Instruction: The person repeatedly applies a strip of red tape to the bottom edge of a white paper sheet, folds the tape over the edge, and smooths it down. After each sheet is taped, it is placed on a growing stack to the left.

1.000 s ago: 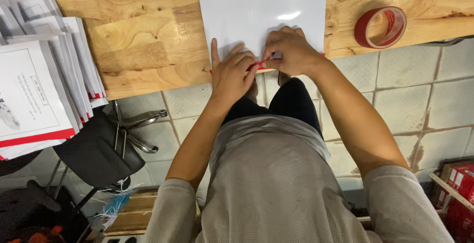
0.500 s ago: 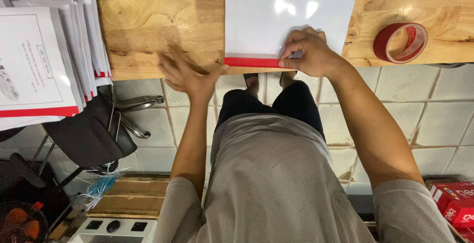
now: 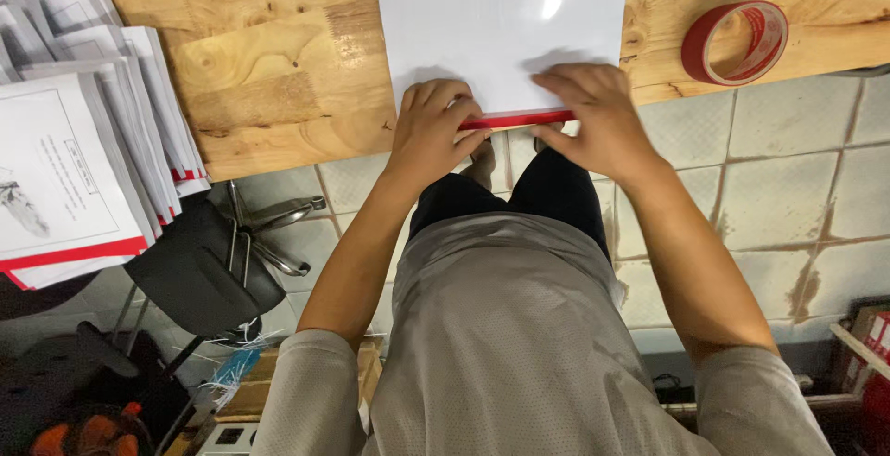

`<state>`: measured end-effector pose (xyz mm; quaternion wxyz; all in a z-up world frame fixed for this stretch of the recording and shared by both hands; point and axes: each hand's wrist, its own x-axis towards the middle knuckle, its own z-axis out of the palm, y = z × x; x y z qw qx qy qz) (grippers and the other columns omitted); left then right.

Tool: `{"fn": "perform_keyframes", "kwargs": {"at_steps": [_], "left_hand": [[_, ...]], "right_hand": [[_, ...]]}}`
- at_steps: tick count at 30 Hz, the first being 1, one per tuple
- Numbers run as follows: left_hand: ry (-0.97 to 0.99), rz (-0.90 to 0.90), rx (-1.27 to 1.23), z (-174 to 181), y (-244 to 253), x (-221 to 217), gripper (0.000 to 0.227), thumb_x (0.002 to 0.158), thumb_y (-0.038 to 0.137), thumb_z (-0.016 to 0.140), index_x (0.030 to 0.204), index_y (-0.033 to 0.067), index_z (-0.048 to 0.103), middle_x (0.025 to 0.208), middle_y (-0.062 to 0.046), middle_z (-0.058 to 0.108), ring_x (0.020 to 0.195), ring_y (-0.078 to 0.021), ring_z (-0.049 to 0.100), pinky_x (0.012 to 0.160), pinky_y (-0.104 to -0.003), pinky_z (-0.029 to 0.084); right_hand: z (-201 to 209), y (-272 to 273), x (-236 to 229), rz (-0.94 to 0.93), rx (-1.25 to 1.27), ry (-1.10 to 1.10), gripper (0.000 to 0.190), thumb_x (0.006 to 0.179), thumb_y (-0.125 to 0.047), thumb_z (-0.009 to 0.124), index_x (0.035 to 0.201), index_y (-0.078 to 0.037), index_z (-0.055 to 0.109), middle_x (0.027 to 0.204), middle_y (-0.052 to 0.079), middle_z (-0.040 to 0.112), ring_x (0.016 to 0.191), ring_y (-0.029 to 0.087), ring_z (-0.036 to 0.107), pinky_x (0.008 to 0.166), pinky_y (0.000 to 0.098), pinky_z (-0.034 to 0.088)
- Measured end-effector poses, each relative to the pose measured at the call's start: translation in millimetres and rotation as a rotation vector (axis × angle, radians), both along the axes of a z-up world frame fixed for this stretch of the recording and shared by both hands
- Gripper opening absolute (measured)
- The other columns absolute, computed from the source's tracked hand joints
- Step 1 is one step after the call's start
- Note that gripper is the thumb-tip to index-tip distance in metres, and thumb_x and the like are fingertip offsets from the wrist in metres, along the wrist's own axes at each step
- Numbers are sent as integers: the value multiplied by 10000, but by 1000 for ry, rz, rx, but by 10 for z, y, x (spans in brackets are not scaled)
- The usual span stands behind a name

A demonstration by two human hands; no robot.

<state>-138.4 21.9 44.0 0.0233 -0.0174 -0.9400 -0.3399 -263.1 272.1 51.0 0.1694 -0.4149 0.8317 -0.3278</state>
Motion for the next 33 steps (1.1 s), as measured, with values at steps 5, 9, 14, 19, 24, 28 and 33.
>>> {"fn": "perform_keyframes", "kwargs": {"at_steps": [5,9,14,19,24,28,33], "left_hand": [[16,47,87,-29,6,-99,138,834,200,858,851,120,746,1095,-7,649,1099,-242,588,978,-418,415],[16,88,127,-83,48,-163,143,773,201,890,812,112,786,994,2,686,994,-222,632,873,-384,477],[39,149,172,-114,38,-197,170,727,183,919,788,94,788,944,5,706,888,-204,646,778,-359,519],[-7,183,168,-170,78,-200,173,712,187,925,774,103,787,940,14,699,934,-208,631,834,-370,494],[-39,181,206,-169,74,-210,167,721,189,921,779,110,786,941,23,688,962,-201,619,870,-366,477],[-25,179,188,-183,60,-196,157,726,179,917,777,112,785,947,14,691,964,-213,618,869,-379,466],[2,158,167,-213,72,-177,169,735,182,918,787,104,778,956,9,688,981,-217,622,886,-401,454]], "right_hand": [[-69,561,-163,-160,-52,35,286,847,-236,905,1051,-104,756,1472,115,571,1437,337,468,1190,451,324],[-343,725,-227,-246,-122,-124,198,851,-183,931,929,-97,769,1479,78,605,1447,321,439,1232,437,332],[-516,678,-179,-370,-189,-234,180,873,-194,919,959,-127,775,1382,40,700,1441,285,463,1194,404,433],[-608,774,-190,-372,-131,-121,300,911,-195,908,1166,-99,781,1349,56,731,1414,296,515,1209,432,387],[-582,613,67,-429,-59,183,238,1110,-93,736,1346,-73,762,1440,68,722,1457,271,579,1239,434,384],[-530,34,579,-262,5,349,456,984,-112,615,1421,15,597,1537,166,561,1494,334,481,1289,507,303],[-598,-73,731,69,167,509,528,1041,-310,676,1506,-74,593,1596,67,539,1497,201,457,1265,399,316]]}}
